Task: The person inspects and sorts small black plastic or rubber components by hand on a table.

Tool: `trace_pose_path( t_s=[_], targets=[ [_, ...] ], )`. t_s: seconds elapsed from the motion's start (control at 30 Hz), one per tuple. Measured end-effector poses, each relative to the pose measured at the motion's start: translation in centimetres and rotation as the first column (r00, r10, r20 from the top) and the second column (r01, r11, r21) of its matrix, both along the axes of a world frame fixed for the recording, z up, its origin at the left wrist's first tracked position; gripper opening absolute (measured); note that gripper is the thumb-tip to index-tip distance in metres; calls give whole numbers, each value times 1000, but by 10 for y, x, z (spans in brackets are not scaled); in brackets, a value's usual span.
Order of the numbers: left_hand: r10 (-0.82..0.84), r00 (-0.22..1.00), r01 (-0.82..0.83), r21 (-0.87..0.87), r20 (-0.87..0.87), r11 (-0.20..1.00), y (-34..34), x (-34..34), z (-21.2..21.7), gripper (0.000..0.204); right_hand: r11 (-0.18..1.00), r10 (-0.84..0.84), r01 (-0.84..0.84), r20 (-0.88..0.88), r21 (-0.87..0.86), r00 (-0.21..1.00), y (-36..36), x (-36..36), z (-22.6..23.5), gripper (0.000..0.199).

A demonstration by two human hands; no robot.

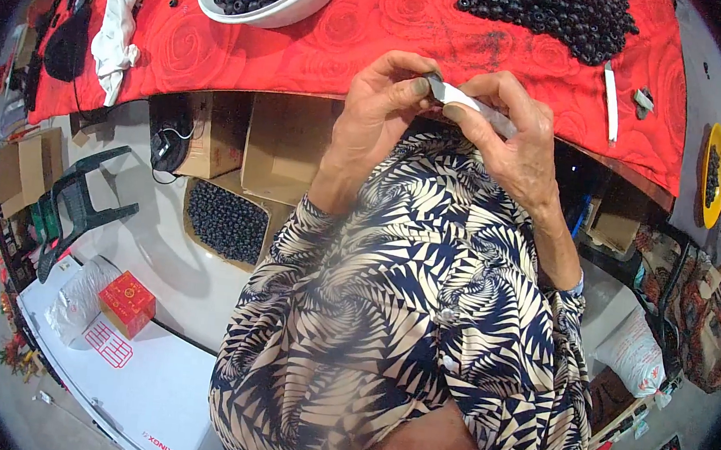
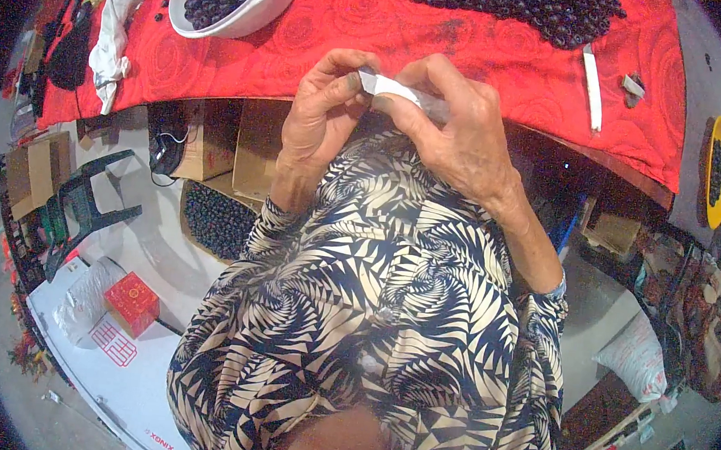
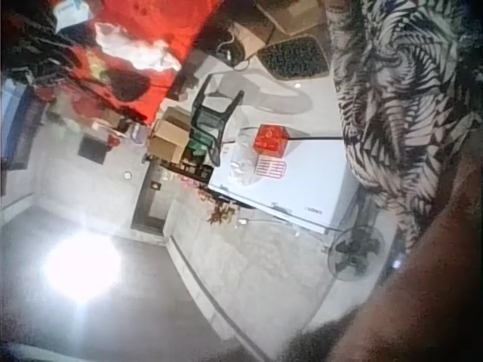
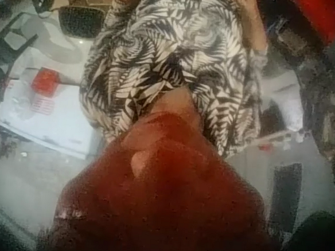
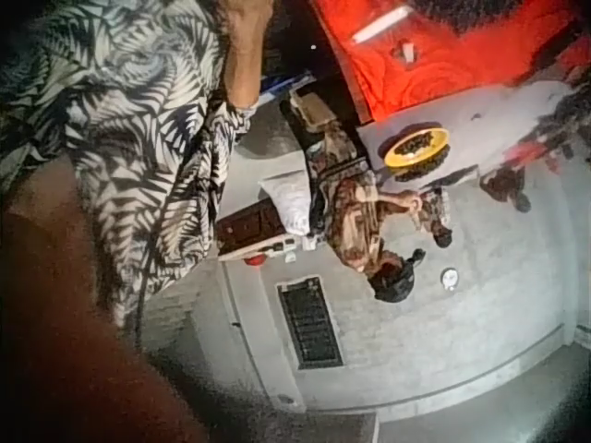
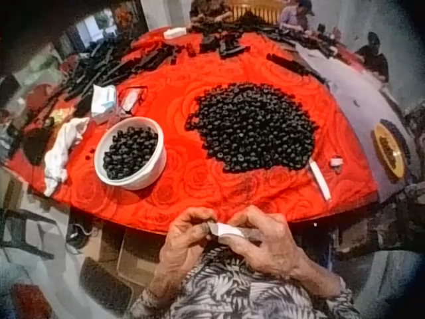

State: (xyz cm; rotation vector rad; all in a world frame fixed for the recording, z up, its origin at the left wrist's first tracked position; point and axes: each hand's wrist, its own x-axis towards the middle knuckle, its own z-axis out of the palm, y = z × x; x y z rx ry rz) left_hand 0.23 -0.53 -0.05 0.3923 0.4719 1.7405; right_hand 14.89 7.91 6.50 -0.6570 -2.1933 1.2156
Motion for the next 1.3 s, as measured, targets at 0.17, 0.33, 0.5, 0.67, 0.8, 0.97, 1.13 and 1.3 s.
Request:
trace_pose_path(
  t_s=[0.17, 0.33, 0.5, 0.67, 0.8, 0.97, 1.13, 1.3],
  targets=[
    [21, 1000, -21, -9, -16, 1000, 1, 1, -3, 20, 1000, 3, -3, 7, -4, 1000, 1, 0, -2, 17],
    [25, 999, -25, -21, -27, 999, 0, 1, -2, 19, 1000, 9, -9, 5, 3, 1000, 1, -1, -2, 17],
    [21, 999, -22, -19, -48, 1000, -1, 1, -5, 18, 999, -5, 5, 28, -32, 1000, 2, 0, -3, 17],
    [-3, 1000, 4, -19, 14, 1000, 0, 0, -1, 20, 999, -25, 25, -17, -21, 1000, 0, 4, -1, 18],
    [51, 998, -49, -56, 37, 997, 1, 2, -3, 19, 1000, -4, 4, 5, -2, 1000, 1, 3, -1, 20],
    [87, 996, -85, -82, 32, 993, 1, 4, 2, 18, 1000, 4, -3, 25, -30, 1000, -2, 2, -2, 19],
    [85, 996, -83, -67, 28, 994, 0, 4, 4, 20, 1000, 2, -2, 6, 21, 1000, -1, 1, -1, 19],
    [94, 995, -92, -66, 18, 994, 0, 4, 3, 19, 1000, 1, -1, 9, 9, 1000, 0, 0, -1, 18]
  ],
)
